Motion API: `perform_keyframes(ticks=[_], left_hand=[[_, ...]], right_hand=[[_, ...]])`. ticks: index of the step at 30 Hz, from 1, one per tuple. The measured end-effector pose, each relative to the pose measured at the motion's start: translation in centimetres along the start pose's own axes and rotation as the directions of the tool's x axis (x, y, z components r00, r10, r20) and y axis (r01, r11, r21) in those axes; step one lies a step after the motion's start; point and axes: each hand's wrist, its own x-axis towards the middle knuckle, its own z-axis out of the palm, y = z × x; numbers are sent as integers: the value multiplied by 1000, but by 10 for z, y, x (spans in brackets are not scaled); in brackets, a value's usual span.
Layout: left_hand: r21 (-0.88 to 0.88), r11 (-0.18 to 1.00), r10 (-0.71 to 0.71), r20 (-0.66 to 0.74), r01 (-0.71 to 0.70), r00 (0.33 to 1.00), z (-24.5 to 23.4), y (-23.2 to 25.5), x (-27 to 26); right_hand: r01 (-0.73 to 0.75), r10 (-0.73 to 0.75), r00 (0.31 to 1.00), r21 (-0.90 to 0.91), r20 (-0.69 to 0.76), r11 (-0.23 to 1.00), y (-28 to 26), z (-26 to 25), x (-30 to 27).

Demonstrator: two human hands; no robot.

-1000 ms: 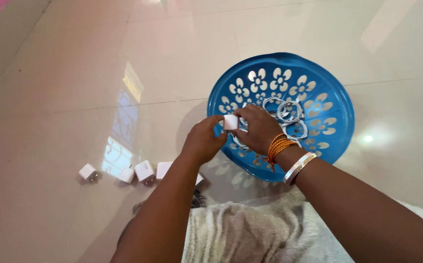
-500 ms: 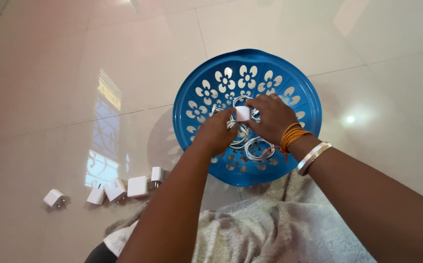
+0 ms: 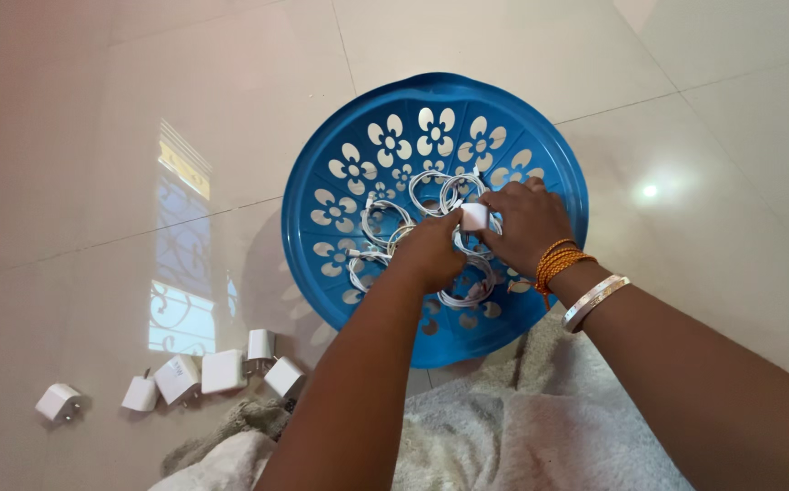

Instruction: The person sits on the floor and picks up white charging cables and power adapters, placing the adapters into a blue plastic basket one by one.

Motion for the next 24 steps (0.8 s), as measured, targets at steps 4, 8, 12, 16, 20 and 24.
perform_keyframes(ticks=[4, 8, 12, 16, 20, 24], left_hand=[[-56, 996, -58, 101, 63, 993, 14, -2, 7], [13, 1000, 12, 68, -13, 998, 29, -7, 16], [16, 1000, 10, 54, -11, 998, 34, -6, 19], [94, 995, 12, 83, -20, 996, 32, -3, 21], [85, 996, 15, 73, -21, 997, 34, -4, 19], [18, 1000, -10, 26, 9, 1000, 31, -6, 14]], right_hand=[[-55, 57, 997, -26, 53, 998, 3, 14, 1], [-119, 124, 985, -46, 121, 992, 0, 22, 1], [-141, 146, 984, -52, 106, 989, -1, 24, 1], [-175, 186, 972, -87, 145, 981, -3, 23, 2], [-181, 192, 971, -83, 141, 980, -5, 21, -1], [-159, 166, 980, -70, 110, 985, -9, 18, -1]])
